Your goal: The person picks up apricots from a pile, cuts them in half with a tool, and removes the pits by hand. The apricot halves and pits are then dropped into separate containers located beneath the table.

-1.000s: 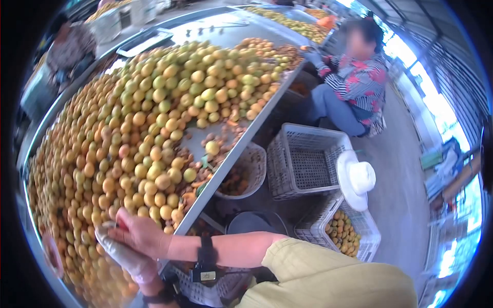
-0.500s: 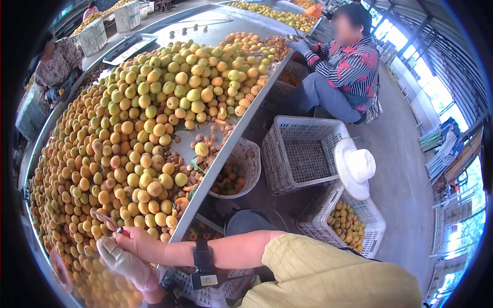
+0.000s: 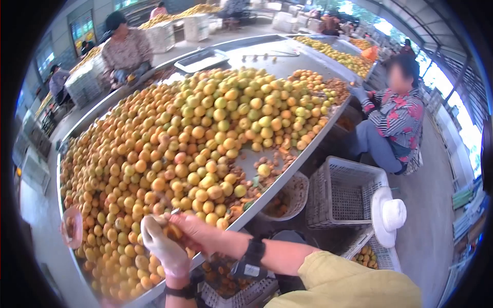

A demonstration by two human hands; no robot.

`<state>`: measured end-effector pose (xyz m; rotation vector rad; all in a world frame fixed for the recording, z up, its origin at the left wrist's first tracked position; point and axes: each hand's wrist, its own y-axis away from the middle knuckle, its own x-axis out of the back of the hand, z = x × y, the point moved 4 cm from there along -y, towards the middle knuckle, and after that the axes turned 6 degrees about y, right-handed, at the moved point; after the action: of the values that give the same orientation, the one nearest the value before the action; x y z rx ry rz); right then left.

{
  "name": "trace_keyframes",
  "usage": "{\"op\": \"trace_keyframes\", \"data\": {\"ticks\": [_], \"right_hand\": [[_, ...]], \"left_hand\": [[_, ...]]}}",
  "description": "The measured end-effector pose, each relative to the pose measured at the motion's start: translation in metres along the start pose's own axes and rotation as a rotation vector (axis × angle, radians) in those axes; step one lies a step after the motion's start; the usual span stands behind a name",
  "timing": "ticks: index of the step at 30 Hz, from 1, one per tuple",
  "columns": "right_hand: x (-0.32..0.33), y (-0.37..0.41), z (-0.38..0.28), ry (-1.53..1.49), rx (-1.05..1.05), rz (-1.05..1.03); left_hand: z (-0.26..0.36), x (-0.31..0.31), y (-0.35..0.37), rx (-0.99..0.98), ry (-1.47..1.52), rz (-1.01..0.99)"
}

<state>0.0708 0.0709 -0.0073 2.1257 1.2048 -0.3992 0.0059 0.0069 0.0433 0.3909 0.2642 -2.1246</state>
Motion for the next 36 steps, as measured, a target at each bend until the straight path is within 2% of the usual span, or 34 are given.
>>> {"op": "trace_keyframes", "data": {"ticks": [1,2,3,4,5,7,8,10,11,12,14,15,16,18,20,22,24,26,28,30,31,32,34,35,36], "right_hand": [[-0.001,0.001,-0.005,0.043,0.102,0.024],[-0.001,0.003,-0.011,0.073,0.159,0.041],[0.001,0.007,-0.017,0.088,0.141,0.055],[0.007,0.01,-0.026,0.228,0.17,0.034],[0.008,0.015,-0.032,0.196,0.21,0.09],[0.015,0.014,-0.043,0.223,0.306,0.197],[0.016,0.012,-0.048,0.211,0.353,0.194],[0.016,0.007,-0.049,0.194,0.392,0.209],[0.018,0.004,-0.048,0.232,0.396,0.212],[0.021,0.005,-0.043,0.269,0.395,0.218],[0.014,0.006,-0.046,0.355,0.424,0.234],[0.011,0.006,-0.045,0.436,0.457,0.253],[0.012,0.004,-0.042,0.432,0.449,0.254],[0.011,0.002,-0.045,0.581,0.634,0.236],[0.01,0.003,-0.047,0.659,0.691,0.234],[0.012,0.002,-0.045,0.928,0.794,0.326],[0.013,0.003,-0.044,0.864,0.772,0.318],[0.012,0.01,-0.049,0.967,0.874,0.44],[0.016,0.007,-0.05,0.916,0.907,0.43],[0.023,0.007,-0.056,0.681,0.781,0.495],[0.026,0.013,-0.061,0.561,0.654,0.516],[0.026,0.015,-0.068,0.411,0.76,0.534],[0.03,0.021,-0.07,0.116,0.725,0.466],[0.032,0.022,-0.07,0.117,0.721,0.468],[0.032,0.02,-0.07,-0.003,0.706,0.358]], "left_hand": [[-0.008,0.012,-0.009,-0.03,0.032,0.012],[-0.016,0.017,-0.011,0.064,0.129,0.055],[-0.019,0.018,-0.012,0.37,0.391,0.175],[-0.04,0.035,-0.015,-0.001,-0.284,0.073],[-0.038,0.05,-0.015,0.026,-0.354,0.153],[-0.064,0.051,-0.029,0.601,0.414,0.079],[-0.071,0.042,-0.03,0.825,0.856,0.015],[-0.053,0.029,-0.029,0.794,0.724,0.147],[-0.049,0.026,-0.028,0.786,0.748,0.061],[-0.049,0.026,-0.023,0.79,0.753,0.072],[-0.043,0.018,-0.022,0.778,0.571,-0.155],[-0.035,0.014,-0.018,0.777,0.54,-0.2],[-0.033,0.011,-0.013,0.784,0.538,-0.193],[-0.031,0.005,-0.006,0.754,0.463,-0.205],[-0.04,0.008,-0.006,0.745,0.491,-0.233],[-0.046,0.009,-0.005,0.699,0.461,-0.193],[-0.046,0.005,-0.002,0.767,0.514,-0.164],[-0.042,-0.002,-0.001,0.745,0.637,-0.248],[-0.048,0.004,-0.003,0.766,0.617,-0.212],[-0.056,0.009,-0.006,0.808,0.643,-0.298],[-0.059,0.011,-0.008,0.826,0.666,-0.287],[-0.057,0.008,-0.008,0.822,0.666,-0.283],[-0.055,0.007,-0.006,0.817,0.601,-0.04],[-0.055,0.01,-0.005,0.758,0.49,-0.01],[-0.057,0.01,-0.003,0.764,0.491,-0.008]]}}
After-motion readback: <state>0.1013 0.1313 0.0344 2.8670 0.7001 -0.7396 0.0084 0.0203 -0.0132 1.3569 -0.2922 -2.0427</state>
